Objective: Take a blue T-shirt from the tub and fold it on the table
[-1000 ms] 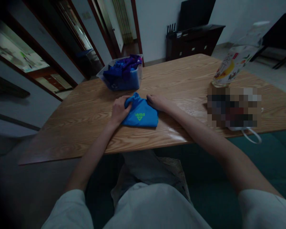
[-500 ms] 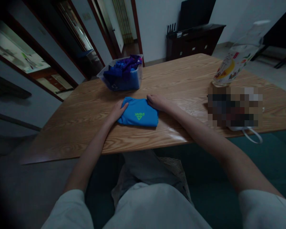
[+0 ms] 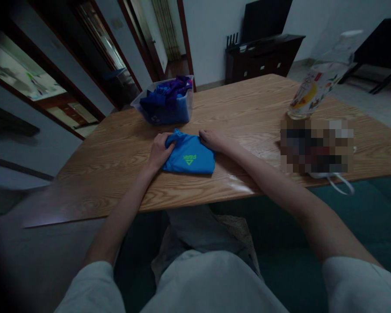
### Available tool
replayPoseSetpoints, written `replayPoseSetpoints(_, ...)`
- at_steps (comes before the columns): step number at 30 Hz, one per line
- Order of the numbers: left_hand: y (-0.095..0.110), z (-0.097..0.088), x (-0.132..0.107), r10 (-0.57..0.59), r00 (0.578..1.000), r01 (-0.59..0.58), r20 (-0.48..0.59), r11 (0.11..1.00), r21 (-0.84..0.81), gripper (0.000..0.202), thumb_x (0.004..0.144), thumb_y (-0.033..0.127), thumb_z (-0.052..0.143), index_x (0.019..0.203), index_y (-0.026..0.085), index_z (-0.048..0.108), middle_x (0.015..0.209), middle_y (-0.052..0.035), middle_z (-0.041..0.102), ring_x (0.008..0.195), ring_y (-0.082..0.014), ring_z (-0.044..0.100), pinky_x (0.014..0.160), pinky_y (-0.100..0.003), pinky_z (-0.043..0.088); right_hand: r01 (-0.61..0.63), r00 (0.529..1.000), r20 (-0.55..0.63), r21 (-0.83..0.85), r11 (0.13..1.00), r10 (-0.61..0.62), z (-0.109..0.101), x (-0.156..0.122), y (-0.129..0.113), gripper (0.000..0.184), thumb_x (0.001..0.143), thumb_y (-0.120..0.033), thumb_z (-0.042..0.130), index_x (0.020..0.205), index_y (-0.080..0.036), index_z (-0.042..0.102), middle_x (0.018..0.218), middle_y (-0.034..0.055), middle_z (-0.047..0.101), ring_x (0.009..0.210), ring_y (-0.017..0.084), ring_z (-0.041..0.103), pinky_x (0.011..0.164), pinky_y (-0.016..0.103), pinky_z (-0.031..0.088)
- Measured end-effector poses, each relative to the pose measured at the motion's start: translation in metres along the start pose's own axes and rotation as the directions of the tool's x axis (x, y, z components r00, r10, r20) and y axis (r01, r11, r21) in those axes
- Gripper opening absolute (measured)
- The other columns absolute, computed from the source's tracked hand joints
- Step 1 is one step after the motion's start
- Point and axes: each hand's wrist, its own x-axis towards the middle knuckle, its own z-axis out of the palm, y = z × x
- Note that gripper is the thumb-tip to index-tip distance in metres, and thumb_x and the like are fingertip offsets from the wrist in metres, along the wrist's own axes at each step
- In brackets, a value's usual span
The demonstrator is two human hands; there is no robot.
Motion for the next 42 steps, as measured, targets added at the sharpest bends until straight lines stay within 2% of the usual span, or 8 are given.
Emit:
replayPoseSetpoints(3, 0.019, -0.004, -0.003, 0.102, 0.995, -0.102, 0.010, 0.995, -0.013, 0.025, 0.104, 0.025, 0.066, 0.129, 0.025, 0.072, 0.128, -0.0102, 0.078, 0.125, -0.0317, 0.066, 0.114, -0.048, 0.050, -0.002, 1.000, -0.010, 0.021, 1.000, 0.002, 0.001, -0.001, -0.001, 0.030, 0.116, -0.031, 0.045, 0.129, -0.015, 0.066, 0.125, 0.0201, 0.079, 0.103, 0.029, 0.073, 0.082, 0.034, 0.046)
replayPoseSetpoints(7, 0.042, 0.003, -0.007, 0.231, 0.963, -0.225, 0.138, 0.973, -0.054, 0.028, 0.098, 0.022, 0.072, 0.126, 0.026, 0.075, 0.126, -0.0093, 0.078, 0.125, -0.0326, 0.068, 0.114, -0.049, 0.050, 0.013, 1.000, -0.024, 0.060, 0.998, -0.011, 0.006, 0.000, 0.001, 0.025, 0.113, -0.028, 0.051, 0.130, -0.015, 0.065, 0.126, 0.0183, 0.079, 0.105, 0.029, 0.074, 0.083, 0.034, 0.047)
replayPoseSetpoints(11, 0.049, 0.011, -0.008, 0.200, 0.964, -0.189, 0.173, 0.979, -0.080, 0.028, 0.098, 0.023, 0.073, 0.125, 0.027, 0.075, 0.128, -0.0085, 0.079, 0.125, -0.0318, 0.070, 0.113, -0.048, 0.052, 0.001, 1.000, -0.026, 0.071, 0.997, 0.001, 0.010, 0.001, 0.003, 0.025, 0.113, -0.030, 0.054, 0.130, -0.015, 0.064, 0.124, 0.0175, 0.079, 0.104, 0.029, 0.074, 0.082, 0.033, 0.047)
replayPoseSetpoints(15, 0.031, 0.006, -0.005, 0.027, 0.999, -0.026, 0.043, 0.999, -0.023, 0.025, 0.105, 0.032, 0.068, 0.128, 0.025, 0.073, 0.129, -0.0110, 0.079, 0.126, -0.0340, 0.071, 0.115, -0.050, 0.051, 0.000, 1.000, -0.026, 0.054, 0.999, 0.002, 0.007, 0.000, 0.001, 0.028, 0.116, -0.031, 0.045, 0.128, -0.015, 0.066, 0.122, 0.0190, 0.079, 0.100, 0.028, 0.074, 0.081, 0.034, 0.047)
replayPoseSetpoints(18, 0.002, 0.002, -0.001, -0.135, 0.990, 0.134, -0.029, 0.990, -0.034, 0.033, 0.105, 0.037, 0.067, 0.136, 0.025, 0.068, 0.134, -0.0122, 0.078, 0.126, -0.0349, 0.072, 0.115, -0.051, 0.052, 0.004, 1.000, -0.019, 0.028, 1.000, -0.003, 0.005, 0.000, 0.000, 0.029, 0.116, -0.029, 0.044, 0.129, -0.014, 0.066, 0.124, 0.0203, 0.079, 0.102, 0.029, 0.073, 0.084, 0.035, 0.048)
replayPoseSetpoints(22, -0.037, 0.006, 0.003, -0.337, 0.933, 0.354, 0.127, 0.921, -0.160, 0.044, 0.103, 0.038, 0.069, 0.143, 0.021, 0.060, 0.127, -0.0136, 0.079, 0.114, -0.0315, 0.076, 0.104, -0.047, 0.060, 0.014, 1.000, 0.009, 0.006, 1.000, -0.014, 0.000, 0.000, -0.002, 0.030, 0.117, -0.028, 0.042, 0.132, -0.014, 0.064, 0.124, 0.0199, 0.079, 0.104, 0.029, 0.074, 0.086, 0.035, 0.048)
replayPoseSetpoints(29, -0.050, 0.016, 0.002, -0.221, 0.956, 0.255, 0.192, 0.951, -0.175, 0.032, 0.110, 0.041, 0.052, 0.132, 0.021, 0.065, 0.140, -0.0162, 0.074, 0.135, -0.0330, 0.068, 0.122, -0.052, 0.051, -0.005, 0.999, 0.032, 0.011, 1.000, 0.004, -0.008, -0.003, -0.008, 0.031, 0.117, -0.027, 0.040, 0.131, -0.014, 0.064, 0.125, 0.0201, 0.078, 0.105, 0.029, 0.073, 0.087, 0.035, 0.048)
replayPoseSetpoints(42, -0.054, 0.017, 0.001, -0.207, 0.955, 0.241, 0.212, 0.959, -0.151, 0.036, 0.111, 0.047, 0.048, 0.131, 0.022, 0.066, 0.137, -0.0152, 0.075, 0.132, -0.0318, 0.068, 0.122, -0.052, 0.051, 0.017, 1.000, 0.012, 0.053, 0.998, -0.017, -0.009, -0.005, -0.007, 0.028, 0.117, -0.028, 0.042, 0.126, -0.015, 0.065, 0.123, 0.0191, 0.077, 0.104, 0.028, 0.071, 0.088, 0.035, 0.047)
